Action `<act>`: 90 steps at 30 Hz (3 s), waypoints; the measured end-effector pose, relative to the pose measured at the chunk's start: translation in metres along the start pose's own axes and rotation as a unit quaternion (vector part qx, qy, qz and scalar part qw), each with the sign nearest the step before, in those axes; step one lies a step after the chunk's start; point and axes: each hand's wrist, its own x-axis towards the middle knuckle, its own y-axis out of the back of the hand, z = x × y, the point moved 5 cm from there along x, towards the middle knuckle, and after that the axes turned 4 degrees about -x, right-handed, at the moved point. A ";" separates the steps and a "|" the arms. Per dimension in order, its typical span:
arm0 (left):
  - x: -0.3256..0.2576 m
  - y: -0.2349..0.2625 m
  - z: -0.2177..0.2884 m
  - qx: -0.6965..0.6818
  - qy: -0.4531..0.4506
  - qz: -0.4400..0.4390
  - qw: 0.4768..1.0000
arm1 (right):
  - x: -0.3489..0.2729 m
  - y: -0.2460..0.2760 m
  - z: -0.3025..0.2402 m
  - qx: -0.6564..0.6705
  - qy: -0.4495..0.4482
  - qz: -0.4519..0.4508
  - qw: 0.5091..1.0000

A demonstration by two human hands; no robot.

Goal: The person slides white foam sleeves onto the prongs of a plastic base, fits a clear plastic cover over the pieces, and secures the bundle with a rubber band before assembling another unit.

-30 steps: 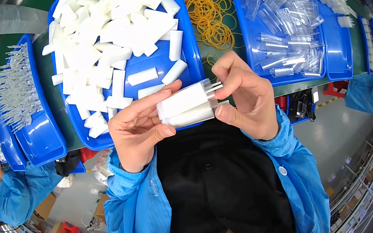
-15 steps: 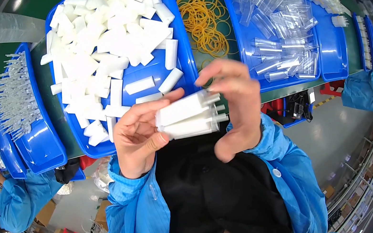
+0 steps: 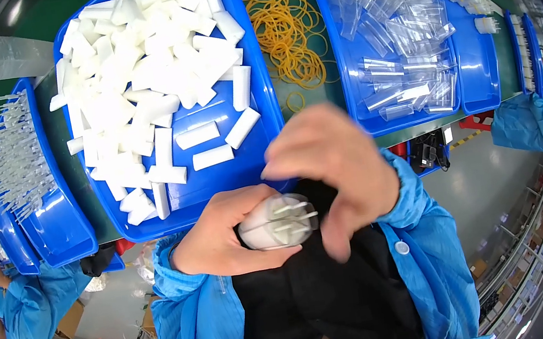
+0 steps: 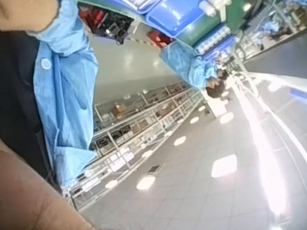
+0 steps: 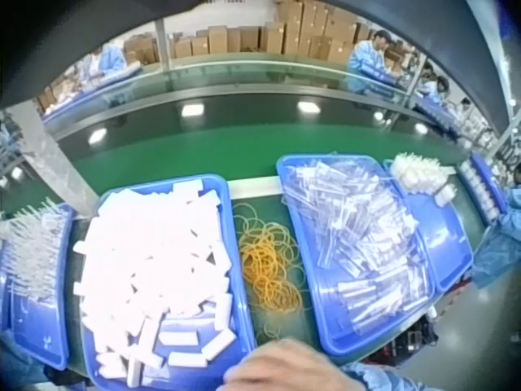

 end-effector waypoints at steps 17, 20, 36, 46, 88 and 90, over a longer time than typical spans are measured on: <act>0.001 0.023 -0.003 -0.006 -0.059 0.098 0.993 | -0.021 0.020 0.038 -0.287 -0.166 0.087 0.939; 0.001 0.018 -0.005 -0.072 -0.072 0.110 0.989 | -0.030 0.023 0.038 -0.063 -0.181 0.158 0.969; 0.000 0.008 -0.011 -0.135 -0.076 0.117 0.981 | -0.028 -0.025 0.012 0.641 -0.281 0.062 0.711; 0.001 0.009 -0.004 -0.107 -0.092 0.257 0.956 | -0.027 -0.024 -0.001 0.190 -0.103 0.128 0.968; 0.007 -0.001 -0.002 0.196 -0.024 0.208 0.958 | 0.007 0.001 -0.018 -0.028 -0.075 -0.119 0.990; 0.006 -0.002 -0.005 0.242 -0.007 0.187 0.952 | 0.009 -0.007 -0.017 -0.031 -0.077 -0.154 0.985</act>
